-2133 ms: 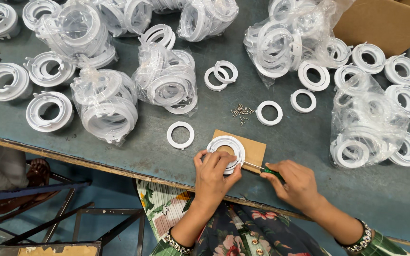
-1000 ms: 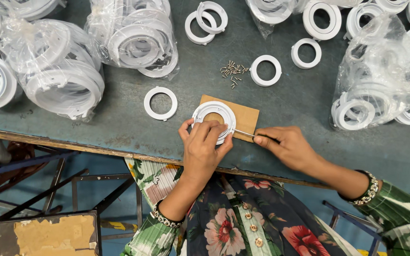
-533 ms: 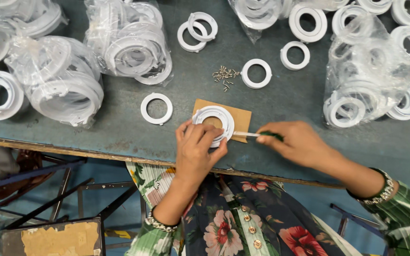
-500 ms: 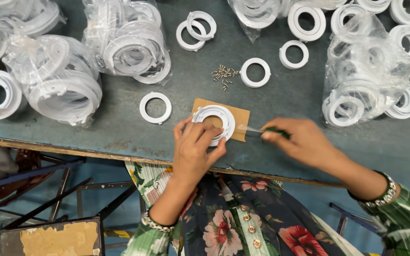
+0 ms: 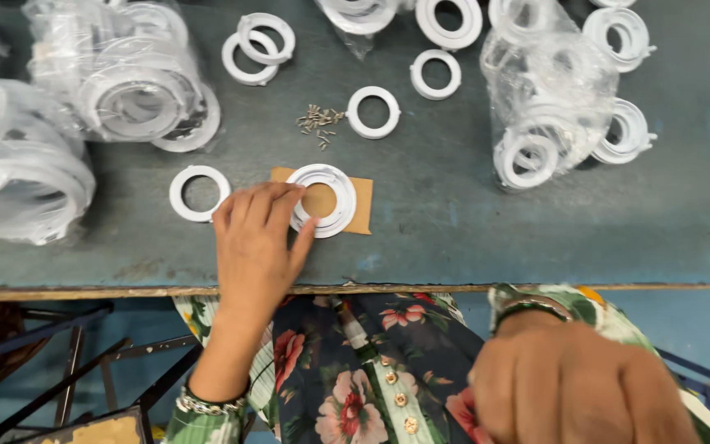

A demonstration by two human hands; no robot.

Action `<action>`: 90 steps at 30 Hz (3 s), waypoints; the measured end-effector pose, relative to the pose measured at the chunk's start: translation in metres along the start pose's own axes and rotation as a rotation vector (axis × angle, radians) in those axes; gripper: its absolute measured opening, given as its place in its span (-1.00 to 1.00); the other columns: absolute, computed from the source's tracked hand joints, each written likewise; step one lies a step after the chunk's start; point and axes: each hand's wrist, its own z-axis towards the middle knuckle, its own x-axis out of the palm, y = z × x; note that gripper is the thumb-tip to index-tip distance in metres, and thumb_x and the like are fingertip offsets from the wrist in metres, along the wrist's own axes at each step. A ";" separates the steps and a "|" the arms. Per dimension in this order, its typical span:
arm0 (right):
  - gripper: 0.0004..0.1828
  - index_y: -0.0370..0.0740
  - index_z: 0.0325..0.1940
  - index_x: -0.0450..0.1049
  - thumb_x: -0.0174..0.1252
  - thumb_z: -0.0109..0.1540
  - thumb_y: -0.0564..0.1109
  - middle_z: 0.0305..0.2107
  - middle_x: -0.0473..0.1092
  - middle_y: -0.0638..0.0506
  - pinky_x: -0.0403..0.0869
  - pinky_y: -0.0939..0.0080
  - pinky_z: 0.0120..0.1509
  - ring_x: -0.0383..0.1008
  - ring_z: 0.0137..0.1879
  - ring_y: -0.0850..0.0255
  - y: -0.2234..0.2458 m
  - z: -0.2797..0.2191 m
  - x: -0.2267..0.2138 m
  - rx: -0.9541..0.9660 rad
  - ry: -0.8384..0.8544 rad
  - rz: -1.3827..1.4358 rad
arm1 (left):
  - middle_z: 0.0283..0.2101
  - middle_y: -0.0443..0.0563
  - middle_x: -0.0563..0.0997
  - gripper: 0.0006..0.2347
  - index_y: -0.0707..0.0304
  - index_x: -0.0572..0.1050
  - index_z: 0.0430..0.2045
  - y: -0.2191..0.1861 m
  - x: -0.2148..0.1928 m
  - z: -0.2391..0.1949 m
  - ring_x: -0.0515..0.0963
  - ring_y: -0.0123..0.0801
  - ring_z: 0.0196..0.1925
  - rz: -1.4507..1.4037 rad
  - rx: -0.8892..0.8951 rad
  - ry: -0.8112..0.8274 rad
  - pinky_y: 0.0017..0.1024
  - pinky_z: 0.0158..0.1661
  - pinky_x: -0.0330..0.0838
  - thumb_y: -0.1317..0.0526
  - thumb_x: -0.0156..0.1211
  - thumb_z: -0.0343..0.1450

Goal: The person fits two white plastic rings together and uses a screwdriver to tighten a small screw on the side of the assembly.

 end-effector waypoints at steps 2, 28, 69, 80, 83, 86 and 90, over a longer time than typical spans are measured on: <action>-0.71 -0.08 -0.35 0.35 -0.12 0.44 -0.06 -0.39 0.33 0.01 0.31 -0.06 -0.40 0.37 -0.46 0.09 -0.009 0.008 0.019 -0.011 -0.131 -0.004 | 0.07 0.06 0.53 -0.57 0.35 0.52 0.02 -0.013 0.009 -0.002 0.47 -0.10 0.14 0.078 -0.001 -0.037 -0.01 0.24 0.17 0.07 0.38 0.35; -0.89 -0.19 -0.14 0.44 0.11 0.39 -0.11 -0.49 0.43 0.05 0.37 0.16 -0.31 0.47 -0.47 0.28 -0.027 -0.025 0.012 0.288 -0.681 -0.715 | 0.04 0.09 0.54 -0.50 0.34 0.51 -0.01 -0.003 0.021 -0.002 0.50 -0.01 0.11 0.003 -0.036 -0.035 0.05 0.26 0.26 0.07 0.46 0.23; -0.01 0.17 0.34 0.42 0.41 -0.14 0.42 -0.56 0.50 0.02 0.47 0.09 -0.30 0.55 -0.44 0.11 -0.067 -0.063 -0.088 1.448 -0.542 -1.689 | 0.26 0.17 0.41 -0.28 0.36 0.32 0.24 0.039 -0.006 0.007 0.40 0.04 0.27 -0.237 0.003 0.226 -0.14 0.21 0.29 0.09 0.50 0.19; -0.61 -0.19 0.28 0.49 0.16 0.34 -0.19 -0.31 0.34 0.01 0.37 0.30 -0.05 0.37 -0.21 0.24 -0.045 -0.083 -0.050 1.106 -0.733 -1.365 | -0.07 0.02 0.54 -0.60 0.23 0.51 -0.06 -0.013 0.025 -0.017 0.47 -0.18 0.11 0.005 -0.102 -0.063 -0.01 0.26 0.17 0.04 0.40 0.32; -0.59 -0.21 0.17 0.55 0.27 0.22 -0.21 -0.28 0.44 -0.02 0.39 0.27 -0.19 0.42 -0.27 0.24 -0.052 -0.082 -0.045 1.122 -0.715 -1.537 | -0.21 -0.09 0.54 -0.77 0.11 0.56 -0.20 -0.008 0.041 -0.014 0.52 -0.28 -0.04 0.091 -0.035 -0.098 -0.08 0.21 0.18 0.11 0.42 0.35; -0.67 -0.22 0.05 0.59 0.33 0.19 -0.24 -0.23 0.49 -0.03 0.43 0.18 -0.10 0.47 -0.18 0.14 -0.050 -0.083 -0.048 0.958 -0.583 -1.813 | -0.21 -0.12 0.55 -0.81 0.14 0.59 -0.19 -0.005 0.044 -0.019 0.54 -0.34 -0.12 -0.028 -0.048 -0.221 -0.14 0.21 0.19 0.18 0.43 0.38; -0.69 -0.25 0.05 0.58 0.34 0.20 -0.29 -0.19 0.48 -0.06 0.47 0.24 -0.12 0.53 -0.20 0.22 -0.059 -0.085 -0.045 0.911 -0.687 -1.741 | -0.20 -0.11 0.55 -0.78 0.14 0.59 -0.17 -0.007 0.045 -0.024 0.56 -0.31 -0.12 -0.089 -0.069 -0.249 -0.17 0.19 0.18 0.20 0.43 0.36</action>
